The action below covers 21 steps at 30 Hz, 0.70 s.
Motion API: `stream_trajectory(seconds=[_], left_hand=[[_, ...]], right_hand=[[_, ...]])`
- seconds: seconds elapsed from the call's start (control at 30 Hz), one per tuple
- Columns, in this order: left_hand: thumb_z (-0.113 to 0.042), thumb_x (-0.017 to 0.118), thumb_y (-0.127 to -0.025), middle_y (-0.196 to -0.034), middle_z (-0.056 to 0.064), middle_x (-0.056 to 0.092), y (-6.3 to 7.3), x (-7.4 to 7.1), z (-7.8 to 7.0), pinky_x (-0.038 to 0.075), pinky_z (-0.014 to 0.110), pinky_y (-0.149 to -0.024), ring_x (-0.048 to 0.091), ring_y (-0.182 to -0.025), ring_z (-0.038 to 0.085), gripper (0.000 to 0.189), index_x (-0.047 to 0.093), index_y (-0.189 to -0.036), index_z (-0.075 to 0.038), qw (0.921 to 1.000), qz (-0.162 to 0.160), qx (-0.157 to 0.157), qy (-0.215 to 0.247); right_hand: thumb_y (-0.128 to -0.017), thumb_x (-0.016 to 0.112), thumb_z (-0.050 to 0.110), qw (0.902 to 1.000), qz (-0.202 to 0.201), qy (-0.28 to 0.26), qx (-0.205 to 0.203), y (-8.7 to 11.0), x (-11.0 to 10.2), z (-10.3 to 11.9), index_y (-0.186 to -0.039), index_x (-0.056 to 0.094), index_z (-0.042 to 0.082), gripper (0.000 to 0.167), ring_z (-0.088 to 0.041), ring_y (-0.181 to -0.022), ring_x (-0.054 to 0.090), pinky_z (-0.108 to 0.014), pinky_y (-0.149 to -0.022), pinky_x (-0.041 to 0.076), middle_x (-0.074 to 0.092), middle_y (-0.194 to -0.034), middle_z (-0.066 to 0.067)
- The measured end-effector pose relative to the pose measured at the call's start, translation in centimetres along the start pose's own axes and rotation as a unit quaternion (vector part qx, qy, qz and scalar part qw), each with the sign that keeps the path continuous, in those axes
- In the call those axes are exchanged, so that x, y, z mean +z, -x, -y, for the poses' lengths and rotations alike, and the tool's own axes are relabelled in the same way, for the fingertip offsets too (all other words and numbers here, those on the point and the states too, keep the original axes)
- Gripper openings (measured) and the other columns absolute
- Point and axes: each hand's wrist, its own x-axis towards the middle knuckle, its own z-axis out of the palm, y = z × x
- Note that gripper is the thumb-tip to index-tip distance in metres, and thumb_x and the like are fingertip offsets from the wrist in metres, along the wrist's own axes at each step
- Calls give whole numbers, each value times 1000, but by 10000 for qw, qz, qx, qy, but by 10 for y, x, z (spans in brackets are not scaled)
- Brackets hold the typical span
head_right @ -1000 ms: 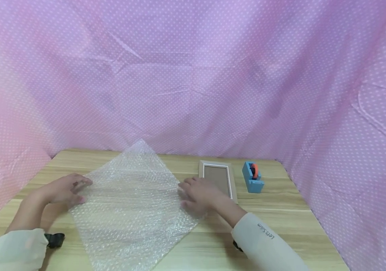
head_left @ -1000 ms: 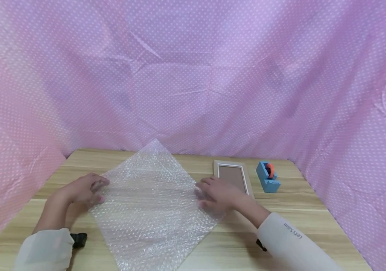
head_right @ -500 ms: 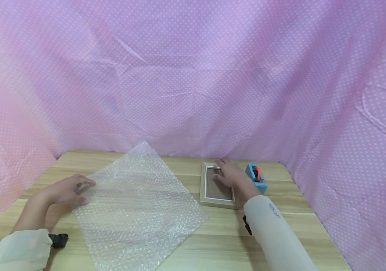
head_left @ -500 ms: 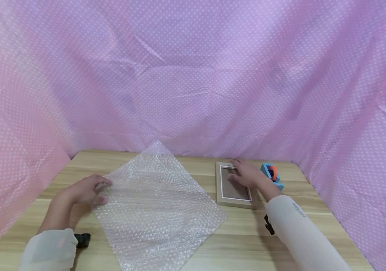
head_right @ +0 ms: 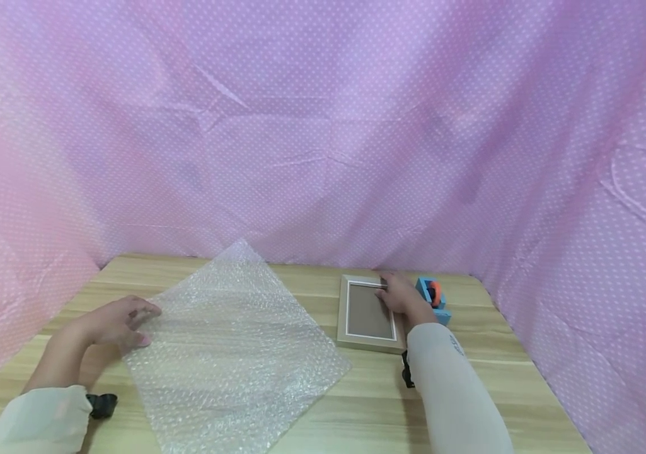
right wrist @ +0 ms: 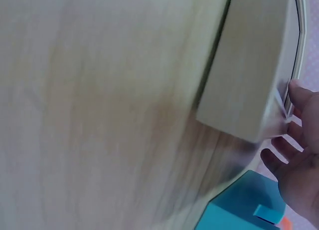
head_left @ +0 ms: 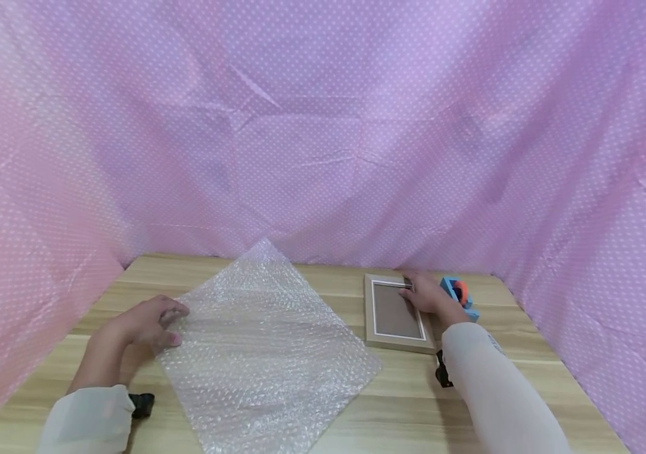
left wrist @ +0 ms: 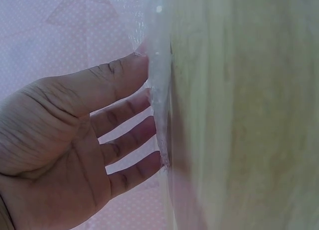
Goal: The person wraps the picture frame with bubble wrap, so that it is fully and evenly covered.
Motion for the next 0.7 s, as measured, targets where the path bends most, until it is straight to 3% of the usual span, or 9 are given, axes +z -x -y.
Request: stream_trajectory(seconds=[0.2, 0.47, 0.7], left_hand=[[-26, 90, -77, -138, 32, 46, 0, -1, -1, 40, 70, -101, 42, -128, 59, 66, 63, -132, -2, 10000, 35, -72, 25], [-27, 89, -79, -137, 30, 47, 2, -1, 1, 41, 70, -100, 44, -127, 58, 64, 63, -133, -3, 10000, 23, -76, 43], [-24, 89, -80, -136, 29, 49, 2, -1, -1, 42, 69, -100, 45, -127, 56, 63, 63, -133, -3, 9999, -26, -100, 128]], right_hand=[[-101, 63, 12, 9990, 113, -185, 390, -2, 2, -5, -137, 51, -17, 47, -51, -127, 53, -60, -107, 43, 57, -133, -37], [-101, 60, 7, 9912, 16, -833, 1024, -5, 3, -11, -129, 60, -12, 34, -49, -125, 54, -59, -106, 45, 60, -129, -33], [-99, 61, 7, 9867, -216, -1165, 1109, -5, 1, -13, -121, 61, -13, 29, -49, -116, 57, -60, -100, 47, 62, -121, -34]])
